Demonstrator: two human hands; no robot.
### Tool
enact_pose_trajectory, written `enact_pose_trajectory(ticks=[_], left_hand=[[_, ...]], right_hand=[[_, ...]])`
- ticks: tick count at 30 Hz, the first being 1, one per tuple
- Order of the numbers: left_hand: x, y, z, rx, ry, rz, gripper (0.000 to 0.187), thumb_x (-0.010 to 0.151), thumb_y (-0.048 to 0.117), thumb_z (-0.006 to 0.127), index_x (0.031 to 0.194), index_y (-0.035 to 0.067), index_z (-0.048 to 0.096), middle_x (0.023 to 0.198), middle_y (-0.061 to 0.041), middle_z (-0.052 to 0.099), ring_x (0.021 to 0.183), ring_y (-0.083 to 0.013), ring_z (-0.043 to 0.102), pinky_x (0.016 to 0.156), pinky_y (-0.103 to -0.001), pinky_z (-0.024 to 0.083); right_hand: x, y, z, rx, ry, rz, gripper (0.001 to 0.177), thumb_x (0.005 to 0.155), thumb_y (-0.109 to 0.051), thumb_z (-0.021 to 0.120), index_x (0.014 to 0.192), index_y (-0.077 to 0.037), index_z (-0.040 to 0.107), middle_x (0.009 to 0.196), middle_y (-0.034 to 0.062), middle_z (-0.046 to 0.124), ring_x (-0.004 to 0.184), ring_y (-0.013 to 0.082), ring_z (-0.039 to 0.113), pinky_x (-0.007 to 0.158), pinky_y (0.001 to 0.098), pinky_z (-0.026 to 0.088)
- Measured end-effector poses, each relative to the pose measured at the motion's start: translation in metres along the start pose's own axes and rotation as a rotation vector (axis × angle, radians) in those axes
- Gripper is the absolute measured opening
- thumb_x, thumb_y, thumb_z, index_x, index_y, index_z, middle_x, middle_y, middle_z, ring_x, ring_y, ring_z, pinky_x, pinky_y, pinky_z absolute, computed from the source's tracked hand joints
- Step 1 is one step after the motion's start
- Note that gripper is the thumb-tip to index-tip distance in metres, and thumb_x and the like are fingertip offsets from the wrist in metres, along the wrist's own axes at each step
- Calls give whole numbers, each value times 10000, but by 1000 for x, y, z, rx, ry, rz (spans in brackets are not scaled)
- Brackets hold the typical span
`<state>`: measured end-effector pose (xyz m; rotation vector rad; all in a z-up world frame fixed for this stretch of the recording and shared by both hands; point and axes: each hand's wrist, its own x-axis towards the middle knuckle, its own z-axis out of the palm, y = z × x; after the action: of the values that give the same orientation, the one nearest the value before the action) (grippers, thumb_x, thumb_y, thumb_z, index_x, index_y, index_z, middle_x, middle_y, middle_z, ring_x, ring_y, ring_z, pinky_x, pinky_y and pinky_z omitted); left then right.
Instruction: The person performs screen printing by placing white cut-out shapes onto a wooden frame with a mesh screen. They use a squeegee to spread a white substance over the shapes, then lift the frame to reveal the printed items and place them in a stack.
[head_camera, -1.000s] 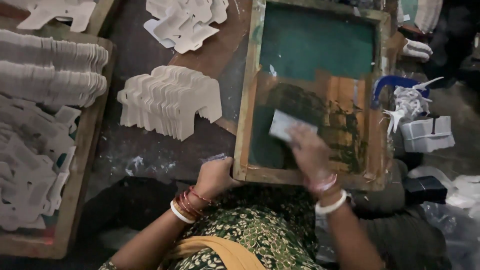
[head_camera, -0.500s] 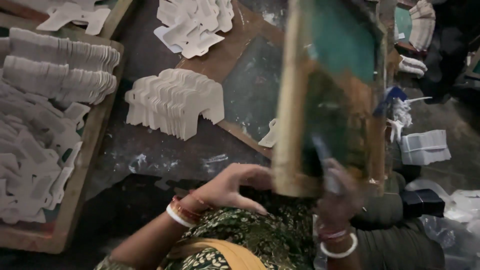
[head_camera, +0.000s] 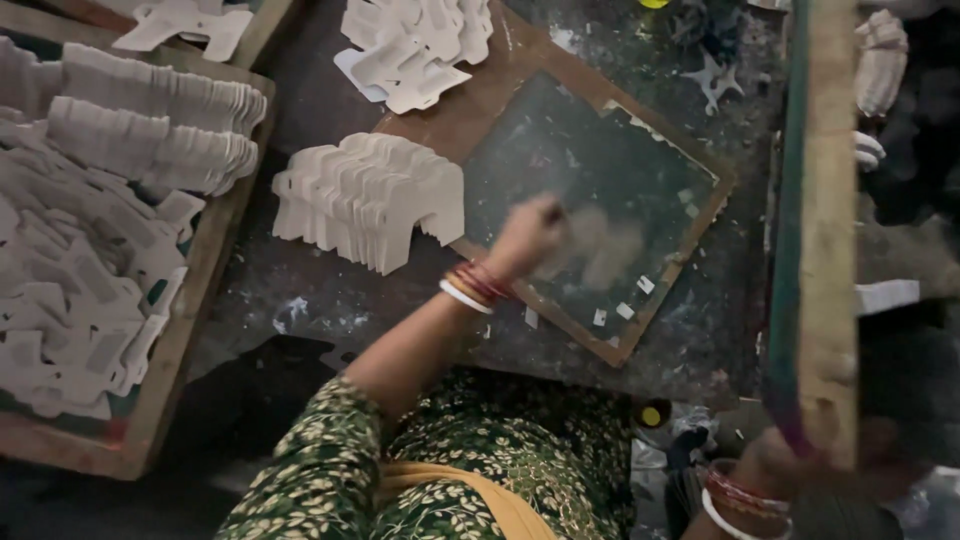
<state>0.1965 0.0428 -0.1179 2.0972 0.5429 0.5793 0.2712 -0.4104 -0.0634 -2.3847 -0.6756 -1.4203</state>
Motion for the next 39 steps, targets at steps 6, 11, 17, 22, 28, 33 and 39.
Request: enact_pose_trajectory(ticks=[6,11,17,22,28,33,39], left_hand=[[-32,44,-172,465,372,127,280,931,232,676,1149,57,666,1231,-166,690,1095,-365,680,896,-456,541],[-98,-23,-90,634,-28,253,307,859,90,662,1153,23,716,1235,-168,677,1149,-323,637,981,-413,533],[-86,35,3,103,-241,517,336,754,75,626,1070,21,728,1222,-138,663,1170,-333,622,968,-432,520],[-32,70,48,66,-375,404,199,868,68,629,1029,60,746,1217,-123,674,1173,-322,624,961,-424,522],[-43,80,50,45,-447,540,323,746,63,664,1060,17,729,1185,-140,682,1185,-341,604,978,-418,502],[-50,102,22,82,-540,459,432,655,119,735,1073,9,733,1204,-153,675,1204,-347,576,1005,-424,482],[-72,68,54,144,-570,499,316,797,204,758,1062,35,723,1254,-144,674,1242,-319,589,1055,-415,484]], right_hand=[[-117,167,47,107,-38,85,518,1190,-200,389,1609,90,300,1646,303,421,1494,435,535,1224,518,511],[-141,179,46,94,-5,52,502,1187,-214,418,1570,103,354,1604,310,450,1451,461,552,1207,555,507],[-92,87,24,0,12,10,488,1183,-231,453,1523,117,419,1554,318,485,1399,493,574,1187,601,503],[8,1,-15,-87,31,-12,483,1180,-243,476,1491,126,462,1520,323,509,1364,514,588,1173,631,501],[7,10,-17,-239,-33,-137,535,1179,-253,566,1544,102,399,1548,324,465,1418,541,514,1229,670,397],[34,-18,-25,113,1,37,575,1222,-342,368,1588,88,260,1604,307,422,1461,458,547,1246,546,447],[35,-27,-13,312,12,129,684,1136,-451,283,1536,103,322,1530,285,456,1384,435,510,1169,549,417]])
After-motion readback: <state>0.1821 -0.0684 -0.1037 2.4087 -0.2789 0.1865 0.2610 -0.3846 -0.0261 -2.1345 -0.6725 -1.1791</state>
